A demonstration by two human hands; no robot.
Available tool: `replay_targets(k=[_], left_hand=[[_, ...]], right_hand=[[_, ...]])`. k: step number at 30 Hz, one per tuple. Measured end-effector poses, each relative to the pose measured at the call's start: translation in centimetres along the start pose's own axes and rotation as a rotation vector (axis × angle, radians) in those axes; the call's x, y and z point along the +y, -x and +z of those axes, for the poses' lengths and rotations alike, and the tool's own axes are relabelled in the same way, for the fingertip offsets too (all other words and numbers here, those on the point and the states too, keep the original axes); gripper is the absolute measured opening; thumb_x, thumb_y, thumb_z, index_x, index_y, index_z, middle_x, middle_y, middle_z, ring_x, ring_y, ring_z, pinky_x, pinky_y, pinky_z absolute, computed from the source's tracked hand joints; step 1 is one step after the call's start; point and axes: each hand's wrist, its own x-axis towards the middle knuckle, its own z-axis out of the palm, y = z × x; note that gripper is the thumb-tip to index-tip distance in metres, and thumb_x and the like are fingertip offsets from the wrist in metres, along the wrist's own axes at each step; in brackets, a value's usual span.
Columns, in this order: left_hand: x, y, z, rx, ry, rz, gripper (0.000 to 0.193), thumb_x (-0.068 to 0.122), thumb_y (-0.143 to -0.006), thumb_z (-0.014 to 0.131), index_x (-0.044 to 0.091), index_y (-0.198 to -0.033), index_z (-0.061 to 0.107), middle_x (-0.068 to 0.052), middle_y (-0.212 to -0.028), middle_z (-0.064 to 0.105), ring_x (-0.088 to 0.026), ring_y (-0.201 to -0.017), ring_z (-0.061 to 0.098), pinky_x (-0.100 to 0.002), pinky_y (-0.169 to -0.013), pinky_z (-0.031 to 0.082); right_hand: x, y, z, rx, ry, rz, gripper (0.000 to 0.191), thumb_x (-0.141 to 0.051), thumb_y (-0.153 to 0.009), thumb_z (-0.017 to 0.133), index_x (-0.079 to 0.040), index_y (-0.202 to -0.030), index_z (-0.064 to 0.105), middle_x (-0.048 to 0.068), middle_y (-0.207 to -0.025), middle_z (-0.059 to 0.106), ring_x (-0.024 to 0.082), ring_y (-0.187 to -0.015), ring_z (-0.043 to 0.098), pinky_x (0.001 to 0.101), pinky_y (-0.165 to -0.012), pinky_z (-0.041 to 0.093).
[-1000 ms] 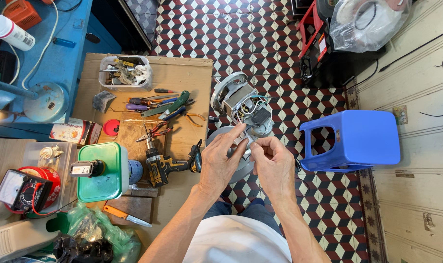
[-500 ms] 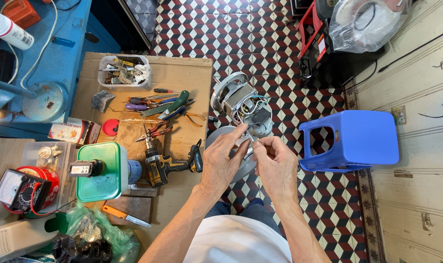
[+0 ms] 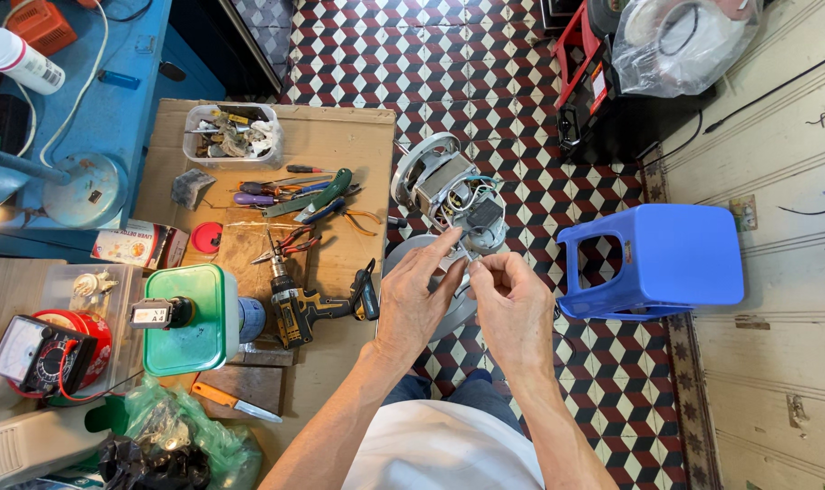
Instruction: The person measures a component of a disassembled fan with a ruler, then inserts a small white plastic piece into the fan's internal mechanism. They use a flashlight to inspect the interior and manipulate wires with tweezers. The task involves careful handling of small parts and tools.
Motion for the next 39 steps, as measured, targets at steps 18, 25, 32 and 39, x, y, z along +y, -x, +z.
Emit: replay_targets(k=[18,25,32,39], left_hand=[[-0.9,0.2,0.0,0.018,0.115,-0.216,0.049,0.002,-0.091,0.076,0.013,-0.137,0.063,-0.008,-0.105,0.075,-0.011,-0.082,0.072,-0.025,-0.067,0.06],[-1.6,0.4,0.5,0.113,0.238,-0.353,0.032,0.009,-0.095,0.073,0.008,-0.126,0.065,-0.007,-0.109,0.078,-0.011,-0.089,0.073,-0.025,-0.071,0.061],[-1.8,-0.3,1.5,0.145,0.359,-0.465,0.026,0.011,-0.096,0.072,0.006,-0.122,0.07,-0.006,-0.099,0.078,-0.008,-0.083,0.07,-0.025,-0.073,0.06],[-1.3,-1.1,2.2,0.211,0.495,-0.514,0.023,0.013,-0.096,0.072,0.005,-0.117,0.073,-0.003,-0.093,0.076,-0.003,-0.08,0.065,-0.023,-0.071,0.058]], right_hand=[[-0.1,0.4,1.7,0.037,0.133,-0.255,0.016,-0.018,-0.094,0.067,-0.002,-0.094,0.069,0.003,-0.07,0.074,0.008,-0.057,0.066,0.0258,-0.054,0.051],[-0.6,0.4,2.3,0.079,0.16,-0.291,0.018,-0.02,-0.096,0.067,-0.002,-0.094,0.067,0.004,-0.07,0.074,0.01,-0.058,0.068,0.027,-0.055,0.053],[-0.9,0.3,2.9,0.152,0.271,-0.427,0.016,-0.018,-0.096,0.068,-0.003,-0.094,0.066,0.007,-0.073,0.074,0.015,-0.061,0.073,0.0287,-0.056,0.054],[-0.7,-0.1,3.2,0.17,0.36,-0.548,0.013,-0.015,-0.097,0.068,-0.003,-0.097,0.064,0.006,-0.077,0.073,0.015,-0.063,0.072,0.0289,-0.054,0.055]])
